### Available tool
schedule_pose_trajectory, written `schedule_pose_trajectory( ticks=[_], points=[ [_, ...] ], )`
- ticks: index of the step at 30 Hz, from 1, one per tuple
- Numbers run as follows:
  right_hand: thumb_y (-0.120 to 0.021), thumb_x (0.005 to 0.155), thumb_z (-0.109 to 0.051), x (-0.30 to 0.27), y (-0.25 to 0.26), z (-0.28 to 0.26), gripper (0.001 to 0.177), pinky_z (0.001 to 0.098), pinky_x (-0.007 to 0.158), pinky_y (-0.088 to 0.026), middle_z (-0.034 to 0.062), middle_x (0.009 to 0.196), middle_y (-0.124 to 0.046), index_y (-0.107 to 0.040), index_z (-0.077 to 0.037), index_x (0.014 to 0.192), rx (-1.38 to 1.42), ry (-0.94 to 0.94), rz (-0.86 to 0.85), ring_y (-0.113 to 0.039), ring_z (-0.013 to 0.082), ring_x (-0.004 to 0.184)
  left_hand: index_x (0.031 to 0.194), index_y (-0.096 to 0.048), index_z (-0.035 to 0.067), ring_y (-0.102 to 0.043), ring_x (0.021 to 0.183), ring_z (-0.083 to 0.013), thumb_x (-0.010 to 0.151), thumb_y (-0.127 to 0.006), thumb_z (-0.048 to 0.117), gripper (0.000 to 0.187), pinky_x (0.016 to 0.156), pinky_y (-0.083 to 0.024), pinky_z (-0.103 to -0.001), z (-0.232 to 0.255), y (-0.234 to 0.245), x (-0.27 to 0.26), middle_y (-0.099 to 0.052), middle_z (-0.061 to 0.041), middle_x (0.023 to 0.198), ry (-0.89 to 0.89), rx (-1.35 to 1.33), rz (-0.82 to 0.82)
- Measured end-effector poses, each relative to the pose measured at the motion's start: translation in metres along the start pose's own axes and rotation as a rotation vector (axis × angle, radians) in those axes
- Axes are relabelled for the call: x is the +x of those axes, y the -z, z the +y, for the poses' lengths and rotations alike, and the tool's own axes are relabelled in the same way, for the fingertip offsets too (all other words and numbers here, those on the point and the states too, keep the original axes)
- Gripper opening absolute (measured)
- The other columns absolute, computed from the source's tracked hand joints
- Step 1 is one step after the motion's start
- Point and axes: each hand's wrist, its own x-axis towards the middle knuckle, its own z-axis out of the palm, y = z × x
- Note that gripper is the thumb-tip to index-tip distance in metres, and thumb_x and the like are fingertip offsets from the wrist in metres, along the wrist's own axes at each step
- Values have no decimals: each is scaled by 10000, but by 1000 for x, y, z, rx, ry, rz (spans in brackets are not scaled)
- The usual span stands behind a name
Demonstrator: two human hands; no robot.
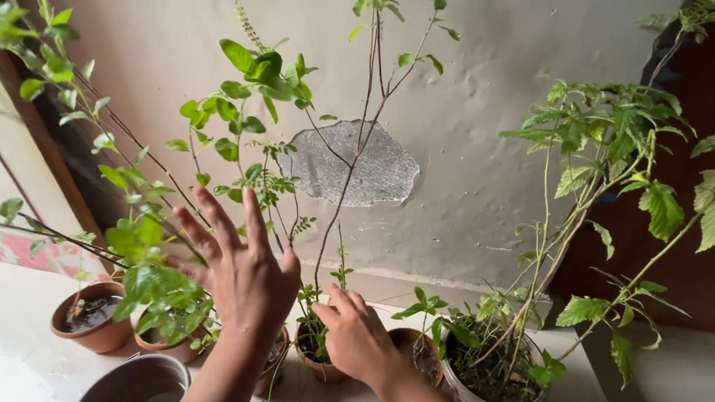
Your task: The person tends to potted plants by patting the soil around the base of the stems and checking the leaves by hand.
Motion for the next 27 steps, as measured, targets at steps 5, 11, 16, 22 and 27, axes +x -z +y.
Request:
schedule_pose_trajectory(
  ticks=[5, 11, 16, 22, 27],
  points=[
    [-637, 923, -199, -12, -12, 1, 422, 461, 1036, -492, 254, 1390, -546, -645, -56, 1320, 8, -204, -155, -536, 377, 1285, 1541, -384, 135, 23, 1532, -539, 734, -696, 324, 885, 1113, -17, -807, -22, -50, -31, -95, -290, 1673, -81, 32, -36],
    [-609, 970, -198, -22, -62, 21, 459, 544, 1113, -370, 341, 1475, -428, -583, -49, 1404, -39, -182, -290, -426, 485, 1362, 1532, -405, 165, -52, 1500, -544, 709, -714, 356, 899, 1119, -57, -767, -43, -110, -66, -143, -292, 1641, -61, 76, -251],
    [-554, 993, -156, -17, -83, 34, 515, 607, 1130, -315, 314, 1591, -329, -474, 0, 1477, -78, -90, -168, -316, 515, 1432, 1423, -459, 51, -170, 1468, -589, 805, -655, 295, 694, 1131, -170, -709, -63, -168, -99, -256, -330, 1572, -97, 7, -200],
    [-527, 921, -94, -19, -88, 44, 584, 678, 1141, -258, 181, 1686, -282, -489, -121, 1503, -200, 52, -138, -195, 509, 1510, 1422, -456, -4, -313, 1438, -538, 866, -597, 193, 607, 1216, -205, -694, -90, -234, -149, -462, -185, 1432, -299, 116, -446],
    [-507, 946, -124, -34, -93, 49, 569, 757, 1125, -168, 133, 1682, -223, -479, -178, 1512, -170, 1, -249, -90, 510, 1533, 1442, -393, -81, -351, 1362, -569, 840, -616, 147, 681, 1143, -326, -549, -104, -285, -190, -420, -341, 1469, -42, -366, -425]
  ],
)
